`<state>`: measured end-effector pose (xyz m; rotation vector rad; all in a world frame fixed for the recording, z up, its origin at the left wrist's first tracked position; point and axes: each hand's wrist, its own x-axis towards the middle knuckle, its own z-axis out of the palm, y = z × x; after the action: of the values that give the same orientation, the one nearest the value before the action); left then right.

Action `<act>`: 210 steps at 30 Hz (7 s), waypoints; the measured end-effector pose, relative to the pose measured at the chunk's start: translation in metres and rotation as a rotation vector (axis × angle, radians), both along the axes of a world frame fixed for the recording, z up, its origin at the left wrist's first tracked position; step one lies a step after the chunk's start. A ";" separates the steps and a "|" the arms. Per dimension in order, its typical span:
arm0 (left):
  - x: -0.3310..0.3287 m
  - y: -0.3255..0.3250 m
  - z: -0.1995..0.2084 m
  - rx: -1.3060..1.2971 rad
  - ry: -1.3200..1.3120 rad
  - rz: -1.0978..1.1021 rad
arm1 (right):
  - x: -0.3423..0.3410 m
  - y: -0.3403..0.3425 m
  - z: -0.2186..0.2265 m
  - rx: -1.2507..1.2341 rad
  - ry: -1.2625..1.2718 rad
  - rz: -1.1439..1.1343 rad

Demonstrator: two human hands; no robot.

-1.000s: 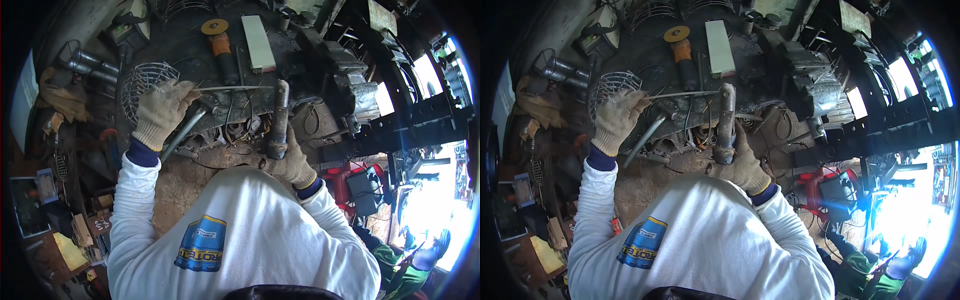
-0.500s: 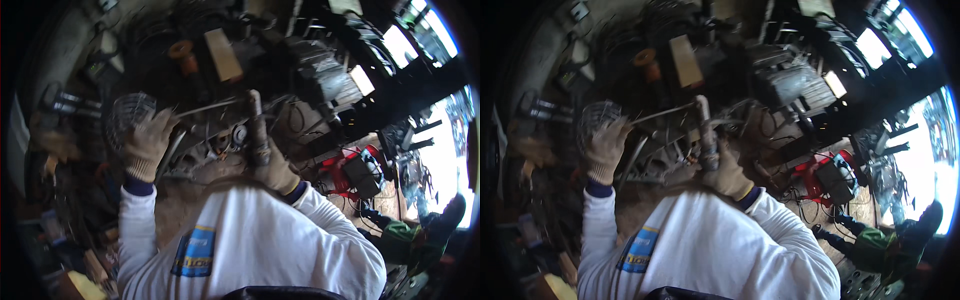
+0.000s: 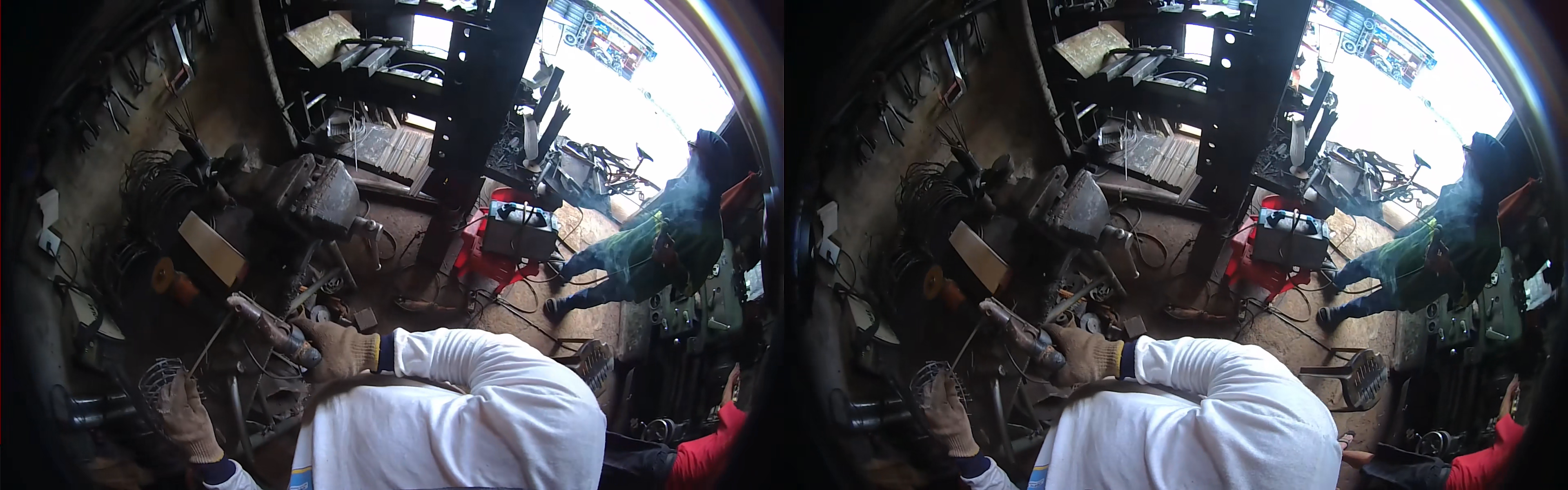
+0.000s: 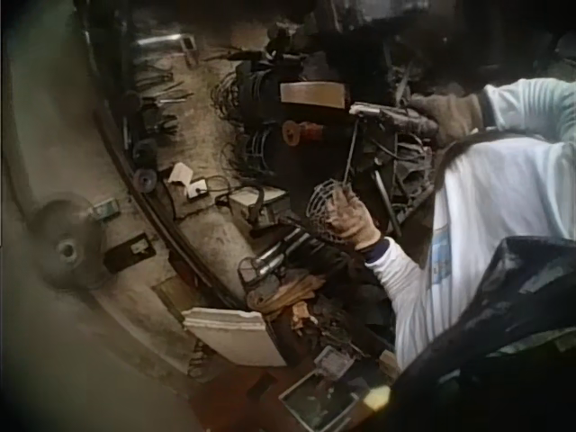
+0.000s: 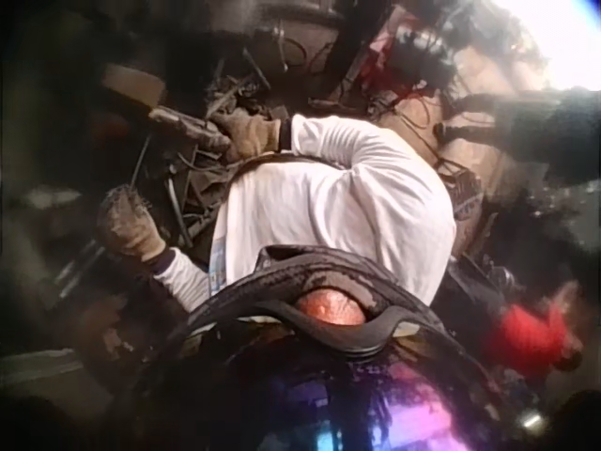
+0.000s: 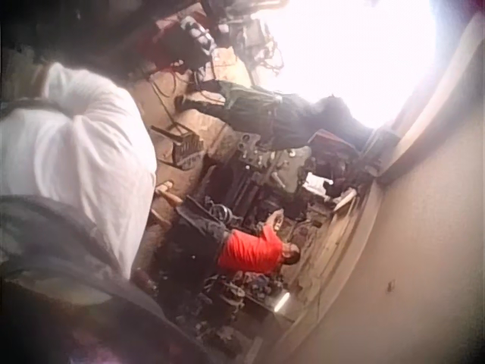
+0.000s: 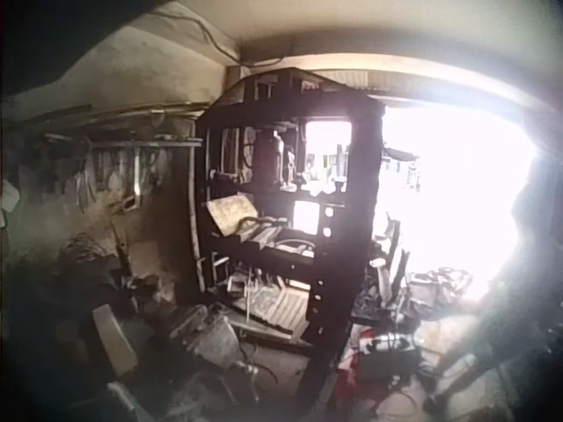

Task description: The person welds metal rods onto a wire cage using a welding torch, then grinds the welded joints with an angle grinder.

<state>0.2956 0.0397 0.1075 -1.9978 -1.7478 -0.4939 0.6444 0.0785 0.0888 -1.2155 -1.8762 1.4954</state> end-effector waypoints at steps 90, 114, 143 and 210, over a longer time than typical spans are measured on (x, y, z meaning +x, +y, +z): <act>0.019 -0.130 -0.116 0.091 -0.420 0.315 | -0.011 0.009 -0.096 -0.185 0.489 -0.028; -0.106 -0.201 -0.133 -0.360 -0.561 1.034 | -0.062 -0.016 -0.096 -0.176 0.498 -0.162; -0.084 -0.290 0.000 -0.213 -0.354 0.643 | -0.021 -0.009 -0.134 -0.349 0.574 -0.142; -0.088 -0.253 -0.070 -0.524 -0.076 0.765 | -0.034 0.018 -0.148 -0.251 0.336 0.006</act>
<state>0.2081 -0.2133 0.0371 -1.3986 -2.6817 0.1653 0.6100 0.0967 -0.0590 -0.9846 -1.5076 1.8508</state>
